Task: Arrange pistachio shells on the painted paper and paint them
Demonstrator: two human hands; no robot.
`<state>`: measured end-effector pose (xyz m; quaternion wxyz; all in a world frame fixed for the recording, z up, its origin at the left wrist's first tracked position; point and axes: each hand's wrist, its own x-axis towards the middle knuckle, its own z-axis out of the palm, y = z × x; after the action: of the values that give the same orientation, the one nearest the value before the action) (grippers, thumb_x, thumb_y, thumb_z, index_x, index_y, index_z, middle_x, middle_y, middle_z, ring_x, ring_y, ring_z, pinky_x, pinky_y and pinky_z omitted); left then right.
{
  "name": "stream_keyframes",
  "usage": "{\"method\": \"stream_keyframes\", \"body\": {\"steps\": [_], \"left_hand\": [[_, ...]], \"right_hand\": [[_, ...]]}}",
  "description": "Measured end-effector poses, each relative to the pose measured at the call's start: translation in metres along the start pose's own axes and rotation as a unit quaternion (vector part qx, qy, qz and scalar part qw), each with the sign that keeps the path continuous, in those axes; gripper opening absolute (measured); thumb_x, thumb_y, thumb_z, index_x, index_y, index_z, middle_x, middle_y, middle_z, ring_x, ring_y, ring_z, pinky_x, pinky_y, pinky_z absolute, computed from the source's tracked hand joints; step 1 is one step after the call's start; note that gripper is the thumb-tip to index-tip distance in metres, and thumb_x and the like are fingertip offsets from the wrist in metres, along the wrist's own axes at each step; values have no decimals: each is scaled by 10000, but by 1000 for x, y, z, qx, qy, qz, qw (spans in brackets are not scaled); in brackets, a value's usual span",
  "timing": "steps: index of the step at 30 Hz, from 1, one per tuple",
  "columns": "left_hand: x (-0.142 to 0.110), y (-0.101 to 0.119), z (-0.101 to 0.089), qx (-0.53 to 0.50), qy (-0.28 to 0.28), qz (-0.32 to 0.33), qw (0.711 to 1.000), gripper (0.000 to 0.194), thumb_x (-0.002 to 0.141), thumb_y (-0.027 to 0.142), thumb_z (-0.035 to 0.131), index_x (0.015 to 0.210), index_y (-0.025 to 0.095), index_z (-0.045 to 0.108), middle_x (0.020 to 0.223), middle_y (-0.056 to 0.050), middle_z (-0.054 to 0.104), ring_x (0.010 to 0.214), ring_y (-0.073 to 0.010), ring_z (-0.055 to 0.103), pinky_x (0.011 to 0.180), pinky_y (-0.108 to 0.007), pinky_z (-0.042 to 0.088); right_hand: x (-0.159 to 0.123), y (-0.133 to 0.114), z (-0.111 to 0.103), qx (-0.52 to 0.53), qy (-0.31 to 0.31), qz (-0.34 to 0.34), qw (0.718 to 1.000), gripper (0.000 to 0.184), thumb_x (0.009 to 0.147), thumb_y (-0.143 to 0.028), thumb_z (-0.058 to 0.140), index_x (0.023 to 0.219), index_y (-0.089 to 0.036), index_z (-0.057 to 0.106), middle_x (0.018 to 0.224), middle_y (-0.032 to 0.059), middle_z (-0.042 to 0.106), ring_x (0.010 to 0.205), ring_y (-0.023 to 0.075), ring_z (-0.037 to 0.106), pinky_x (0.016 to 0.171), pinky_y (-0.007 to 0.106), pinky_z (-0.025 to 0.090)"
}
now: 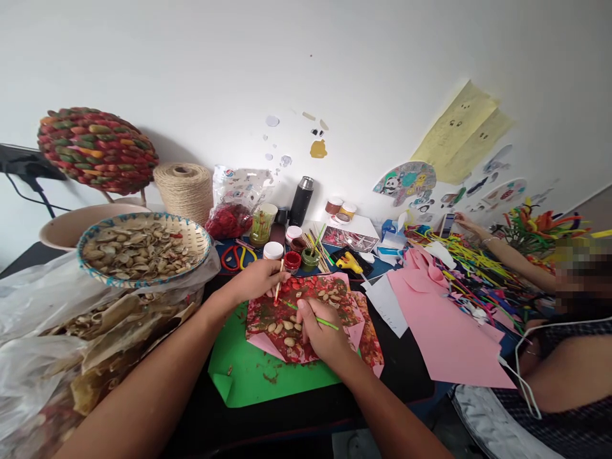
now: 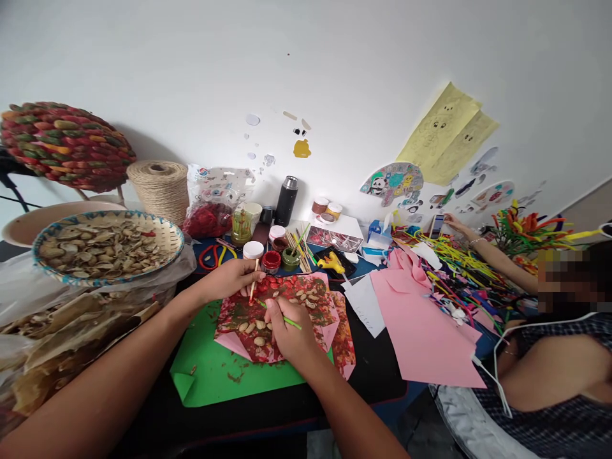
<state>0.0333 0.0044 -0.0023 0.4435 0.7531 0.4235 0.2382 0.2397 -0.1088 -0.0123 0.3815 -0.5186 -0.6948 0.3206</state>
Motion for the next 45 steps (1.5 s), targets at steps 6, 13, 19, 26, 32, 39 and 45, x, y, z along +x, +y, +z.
{"method": "stream_keyframes", "body": {"steps": [6, 13, 19, 26, 32, 39, 45], "left_hand": [[1, -1, 1, -4, -4, -1, 1000, 601, 832, 839, 556, 797, 240, 522, 658, -21, 686, 591, -242, 705, 578, -322, 543], [0, -1, 0, -8, 1, -1, 1000, 595, 839, 835, 549, 791, 243, 535, 622, -10, 664, 579, -238, 696, 578, -318, 539], [1, -2, 1, -15, -1, -6, 1000, 575, 825, 812, 599, 785, 242, 530, 638, -17, 690, 581, -239, 702, 572, -314, 540], [0, 0, 0, -14, -4, -3, 1000, 577, 842, 818, 560, 770, 247, 520, 597, -9, 649, 586, -242, 694, 578, -316, 530], [-1, -1, 0, -20, -2, -6, 1000, 563, 828, 799, 609, 782, 243, 530, 652, -24, 698, 605, -242, 707, 589, -313, 533], [0, 0, 0, -22, -6, -12, 1000, 564, 812, 802, 620, 812, 243, 545, 631, -11, 692, 583, -239, 699, 577, -312, 535], [0, 1, 1, -22, -7, -4, 1000, 570, 822, 809, 572, 804, 241, 529, 647, -27, 688, 581, -241, 697, 577, -325, 547]], "right_hand": [[-8, 7, -8, 21, 1, 29, 999, 562, 1099, -656, 416, 725, -259, 548, 451, -52, 494, 445, 168, 530, 561, 290, 448], [-5, -2, 1, 19, -2, 13, 1000, 579, 1096, -661, 425, 712, -250, 562, 451, -54, 499, 430, 154, 535, 566, 285, 456], [-8, -3, -2, 40, -18, 30, 999, 581, 1083, -692, 427, 724, -257, 563, 434, -60, 483, 408, 155, 522, 529, 280, 449], [-3, -4, 6, -2, -15, 7, 1000, 546, 1112, -600, 414, 729, -252, 589, 477, -47, 533, 464, 160, 572, 594, 278, 468], [-6, 1, 1, -33, -22, -15, 999, 522, 1107, -545, 458, 706, -250, 615, 498, -33, 529, 554, 183, 584, 627, 285, 447], [-14, 2, -7, -24, -25, -8, 999, 544, 1122, -567, 435, 714, -247, 600, 483, -49, 519, 502, 166, 557, 629, 287, 452], [-16, 16, -9, 50, -2, 33, 998, 565, 1090, -674, 438, 745, -250, 580, 461, -57, 496, 429, 160, 538, 510, 271, 421]]}}
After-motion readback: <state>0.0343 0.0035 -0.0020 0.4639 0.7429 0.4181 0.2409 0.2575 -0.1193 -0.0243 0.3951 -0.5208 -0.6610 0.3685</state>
